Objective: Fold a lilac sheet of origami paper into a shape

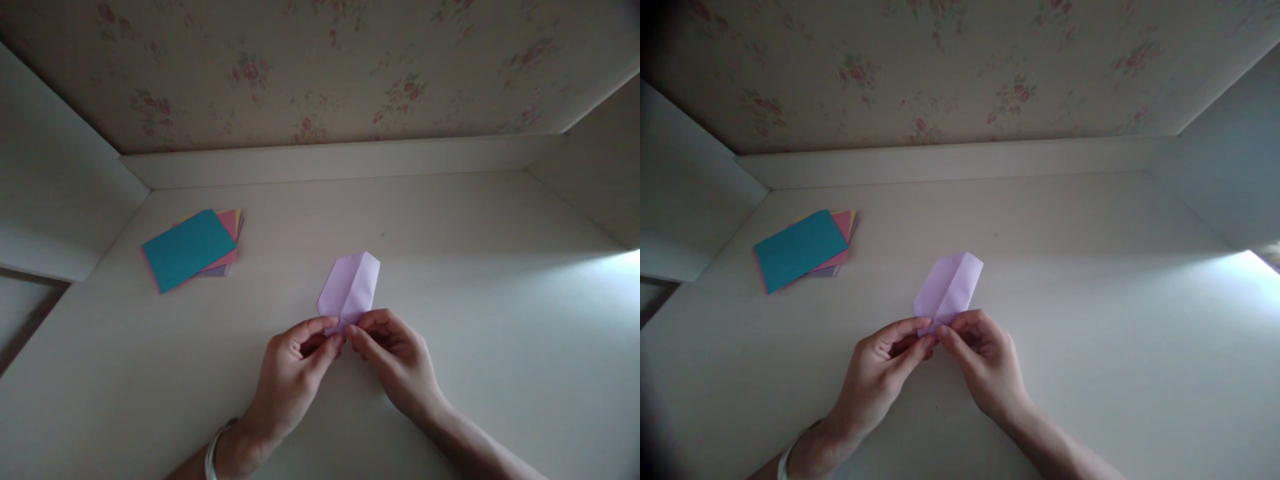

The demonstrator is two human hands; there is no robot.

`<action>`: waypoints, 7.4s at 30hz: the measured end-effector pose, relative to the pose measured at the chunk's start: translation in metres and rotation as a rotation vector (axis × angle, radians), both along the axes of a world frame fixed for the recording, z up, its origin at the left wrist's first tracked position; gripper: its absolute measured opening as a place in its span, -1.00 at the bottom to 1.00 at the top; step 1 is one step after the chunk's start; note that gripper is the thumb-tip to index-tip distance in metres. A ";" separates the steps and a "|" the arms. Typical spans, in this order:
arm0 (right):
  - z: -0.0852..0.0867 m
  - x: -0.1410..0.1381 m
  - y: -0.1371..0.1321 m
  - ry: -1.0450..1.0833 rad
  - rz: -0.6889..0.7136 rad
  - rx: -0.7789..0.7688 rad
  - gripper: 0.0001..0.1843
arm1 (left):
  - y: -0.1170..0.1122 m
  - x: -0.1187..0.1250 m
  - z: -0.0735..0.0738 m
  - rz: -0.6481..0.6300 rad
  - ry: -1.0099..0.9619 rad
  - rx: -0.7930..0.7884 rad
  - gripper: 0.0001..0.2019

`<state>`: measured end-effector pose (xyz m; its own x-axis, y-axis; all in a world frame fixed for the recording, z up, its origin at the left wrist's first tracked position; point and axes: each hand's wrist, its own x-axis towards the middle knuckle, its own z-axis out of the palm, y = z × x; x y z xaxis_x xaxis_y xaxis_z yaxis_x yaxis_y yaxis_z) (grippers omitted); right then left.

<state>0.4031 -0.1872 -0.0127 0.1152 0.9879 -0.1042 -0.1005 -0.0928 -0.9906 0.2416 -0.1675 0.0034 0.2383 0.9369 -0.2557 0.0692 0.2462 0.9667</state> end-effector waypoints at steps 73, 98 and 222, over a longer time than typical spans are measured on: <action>-0.003 0.002 0.001 0.121 -0.018 -0.141 -0.49 | -0.001 0.001 -0.004 0.064 0.092 0.029 -0.82; -0.002 0.029 0.010 0.198 -0.204 -0.032 -0.67 | 0.020 -0.027 -0.004 0.224 -0.061 -0.115 -0.78; 0.001 0.025 0.004 0.039 -0.031 -0.149 -0.68 | 0.020 -0.016 -0.002 0.173 -0.140 -0.248 -0.77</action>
